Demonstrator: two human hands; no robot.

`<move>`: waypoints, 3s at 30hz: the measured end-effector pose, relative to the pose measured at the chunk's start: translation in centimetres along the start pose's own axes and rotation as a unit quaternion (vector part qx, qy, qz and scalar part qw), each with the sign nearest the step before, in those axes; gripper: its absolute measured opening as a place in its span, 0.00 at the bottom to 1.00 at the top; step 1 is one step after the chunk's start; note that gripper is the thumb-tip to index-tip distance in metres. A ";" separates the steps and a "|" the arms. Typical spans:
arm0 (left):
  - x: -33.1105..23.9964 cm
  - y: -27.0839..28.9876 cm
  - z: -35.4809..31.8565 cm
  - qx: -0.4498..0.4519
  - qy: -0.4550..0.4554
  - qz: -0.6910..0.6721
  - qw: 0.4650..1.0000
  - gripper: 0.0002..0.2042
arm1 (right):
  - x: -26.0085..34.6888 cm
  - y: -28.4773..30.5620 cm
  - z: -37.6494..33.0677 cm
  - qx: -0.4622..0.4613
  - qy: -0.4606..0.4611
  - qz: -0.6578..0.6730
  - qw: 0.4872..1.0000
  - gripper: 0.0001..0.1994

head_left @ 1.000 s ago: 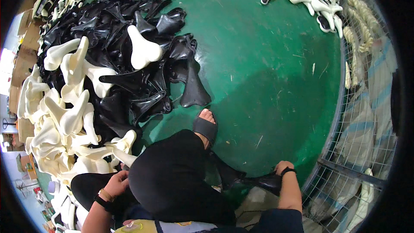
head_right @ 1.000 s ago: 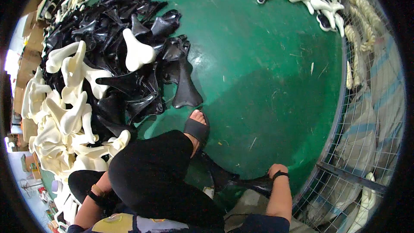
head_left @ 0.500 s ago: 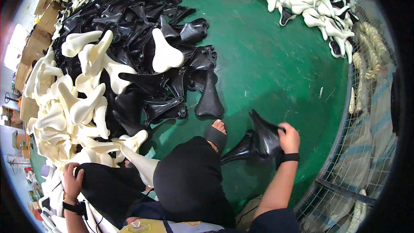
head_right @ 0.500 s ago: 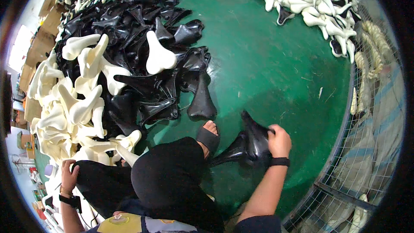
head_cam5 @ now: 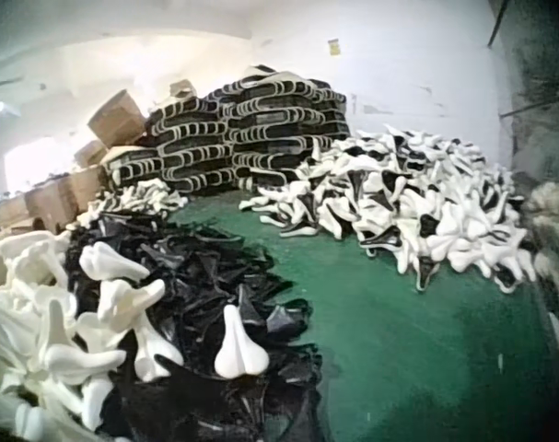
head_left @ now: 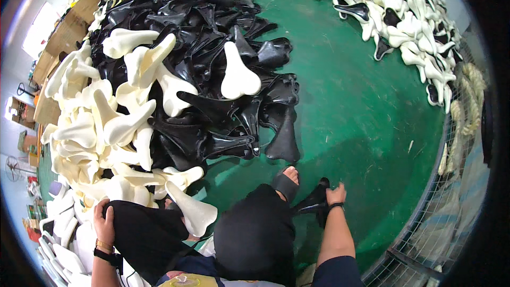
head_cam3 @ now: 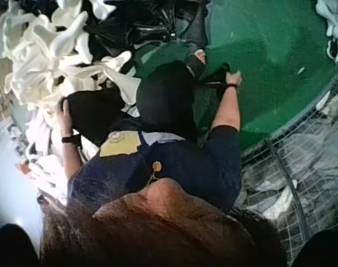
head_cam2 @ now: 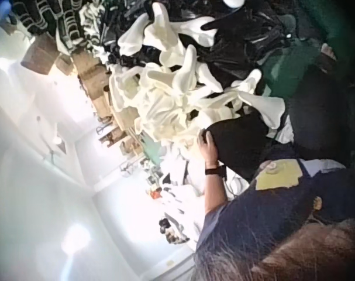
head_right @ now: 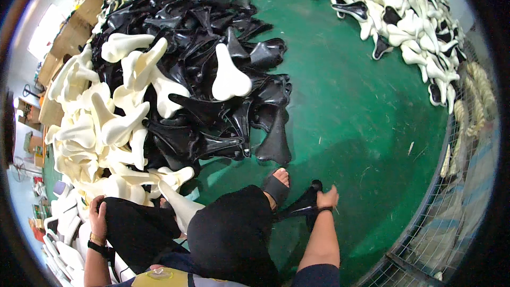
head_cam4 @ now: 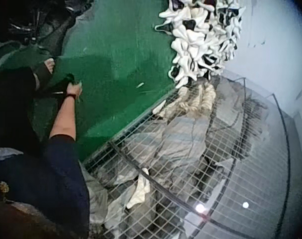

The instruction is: Assembling bicycle seats by inserting foam cushions into black plastic/vinyl covers on a factory floor.

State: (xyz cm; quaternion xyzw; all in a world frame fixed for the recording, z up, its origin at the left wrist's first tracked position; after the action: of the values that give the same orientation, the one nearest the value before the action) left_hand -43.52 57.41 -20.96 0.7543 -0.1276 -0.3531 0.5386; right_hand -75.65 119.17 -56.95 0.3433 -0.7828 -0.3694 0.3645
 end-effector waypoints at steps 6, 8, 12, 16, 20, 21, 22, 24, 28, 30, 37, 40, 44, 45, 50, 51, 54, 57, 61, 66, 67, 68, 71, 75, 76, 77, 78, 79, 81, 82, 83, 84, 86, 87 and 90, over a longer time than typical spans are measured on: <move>-1.0 1.1 -0.2 -0.019 0.024 0.035 0.999 0.14 | -5.1 -7.1 -5.9 0.136 -0.279 0.512 0.801 0.17; -3.1 0.2 0.6 0.007 0.027 0.134 0.991 0.15 | -6.0 -7.9 -5.5 0.140 -0.292 0.582 0.746 0.13; -11.3 -3.8 1.8 0.232 -0.121 0.358 0.896 0.21 | -3.7 -8.3 -4.4 0.196 -0.215 0.539 0.791 0.12; -13.0 -11.1 5.5 0.384 -0.092 0.117 0.911 0.23 | -0.2 -4.1 -2.0 0.076 -0.160 0.414 0.893 0.14; -7.6 -17.9 11.0 0.296 0.026 -0.060 0.953 0.27 | 6.7 1.9 -0.9 -0.047 0.048 0.442 0.895 0.19; -4.8 -20.0 11.4 0.205 0.031 -0.011 0.978 0.29 | 8.0 3.3 -0.3 -0.060 0.061 0.443 0.892 0.18; -2.3 -21.5 11.1 0.113 0.036 0.038 0.992 0.31 | 9.6 4.4 0.1 -0.073 0.072 0.444 0.890 0.17; 1.6 -24.2 9.7 0.140 0.187 0.068 0.970 0.35 | 13.2 5.3 0.1 -0.021 0.079 0.454 0.887 0.16; 7.8 -26.6 7.1 0.358 0.390 -0.138 0.837 0.37 | 24.2 2.9 -5.8 0.462 0.164 0.518 0.701 0.19; 12.6 -28.4 7.8 0.328 0.357 -0.090 0.870 0.36 | 26.5 -0.2 -5.4 0.411 0.183 0.457 0.767 0.24; 13.2 -31.0 7.1 0.266 0.266 0.015 0.926 0.29 | 14.9 -12.5 2.4 0.300 -0.172 0.467 0.814 0.13; 9.3 -30.1 7.0 0.248 0.263 0.140 0.922 0.34 | 17.5 -11.7 0.9 0.299 -0.185 0.510 0.785 0.15; -3.1 -23.9 7.7 0.298 0.282 -0.086 0.908 0.27 | 19.5 -8.7 0.4 0.329 -0.172 0.591 0.716 0.18; -2.7 -23.8 8.0 0.328 0.248 -0.189 0.892 0.23 | 20.7 -8.1 -0.5 0.382 -0.121 0.601 0.691 0.17; -6.7 -19.2 10.5 0.342 0.020 -0.297 0.891 0.13 | 19.0 -4.9 -2.8 0.395 -0.088 0.634 0.659 0.13; -7.4 -16.8 10.5 0.310 0.028 -0.298 0.902 0.13 | 19.4 -4.3 -4.2 0.381 -0.084 0.661 0.641 0.14; -8.8 -12.1 10.7 0.289 -0.005 -0.315 0.904 0.10 | 17.9 0.0 -5.6 0.349 -0.017 0.726 0.592 0.15; -9.5 -8.8 10.4 0.278 -0.017 -0.397 0.874 0.15 | 16.3 6.4 -6.1 0.294 0.029 0.756 0.584 0.13; -10.1 -6.8 9.0 0.281 -0.023 -0.508 0.814 0.18 | 16.7 16.9 -9.3 0.245 0.114 0.777 0.568 0.15; -10.8 -8.5 7.0 0.284 0.010 -0.657 0.698 0.27 | 19.5 28.7 -20.3 0.224 0.280 0.764 0.536 0.25; -11.1 -8.0 6.7 0.306 0.001 -0.672 0.674 0.26 | 19.8 30.5 -23.2 0.208 0.308 0.749 0.549 0.26; -10.0 -8.0 7.2 0.287 -0.005 -0.691 0.664 0.26 | 20.7 31.7 -25.8 0.203 0.336 0.732 0.558 0.27; -9.5 -4.9 7.1 0.229 -0.004 -0.770 0.596 0.28 | 23.1 33.5 -32.2 0.175 0.394 0.709 0.558 0.26; -7.4 -2.6 6.9 0.185 -0.029 -0.818 0.544 0.33 | 26.9 32.6 -35.1 0.227 0.437 0.653 0.575 0.27; -7.2 -2.3 6.7 0.181 -0.029 -0.828 0.531 0.33 | 29.4 31.5 -36.7 0.256 0.447 0.625 0.587 0.27; -7.0 -1.9 6.6 0.175 -0.031 -0.836 0.519 0.34 | 30.3 30.1 -36.8 0.263 0.456 0.618 0.584 0.27; -6.6 -2.1 6.6 0.160 -0.036 -0.842 0.514 0.34 | 31.2 28.3 -36.0 0.260 0.446 0.576 0.634 0.26; -6.4 -2.9 6.8 0.147 -0.053 -0.840 0.519 0.34 | 32.5 26.4 -35.8 0.256 0.435 0.532 0.680 0.26; -6.2 -3.2 6.8 0.121 -0.045 -0.843 0.522 0.33 | 36.0 23.1 -39.2 0.313 0.458 0.478 0.682 0.28; -6.7 -2.7 6.4 0.141 -0.044 -0.843 0.518 0.32 | 37.5 21.9 -41.2 0.422 0.369 0.556 0.614 0.29; -7.2 -1.7 6.0 0.128 -0.043 -0.829 0.543 0.31 | 38.4 20.7 -41.5 0.444 0.375 0.546 0.603 0.30; -7.8 -0.6 5.4 0.115 -0.038 -0.814 0.567 0.30 | 39.2 19.7 -41.7 0.468 0.379 0.534 0.593 0.31; -8.3 -1.0 6.2 0.138 -0.082 -0.816 0.555 0.30 | 40.8 18.1 -40.7 0.493 0.394 0.527 0.570 0.31; -8.2 -1.3 6.6 0.143 -0.069 -0.813 0.560 0.28 | 41.6 17.5 -40.3 0.503 0.411 0.522 0.553 0.32; -9.0 -2.1 7.2 0.122 -0.029 -0.808 0.575 0.30 | 43.6 16.8 -39.0 0.504 0.412 0.540 0.533 0.31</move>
State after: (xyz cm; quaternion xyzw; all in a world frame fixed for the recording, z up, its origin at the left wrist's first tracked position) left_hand -55.21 58.19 -20.48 0.5925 0.4775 -0.6449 -0.0712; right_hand -69.75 79.43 -11.22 0.0965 -0.6388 0.5362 0.5432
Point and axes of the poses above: each hand's wrist, its own z-axis towards the middle knuckle, its own y-axis out of the back of the hand, x = y × z, the point moved 3 cm from there along z, towards the middle knuckle, and after that the axes turned 10 degrees about x, right-handed, at the moved point
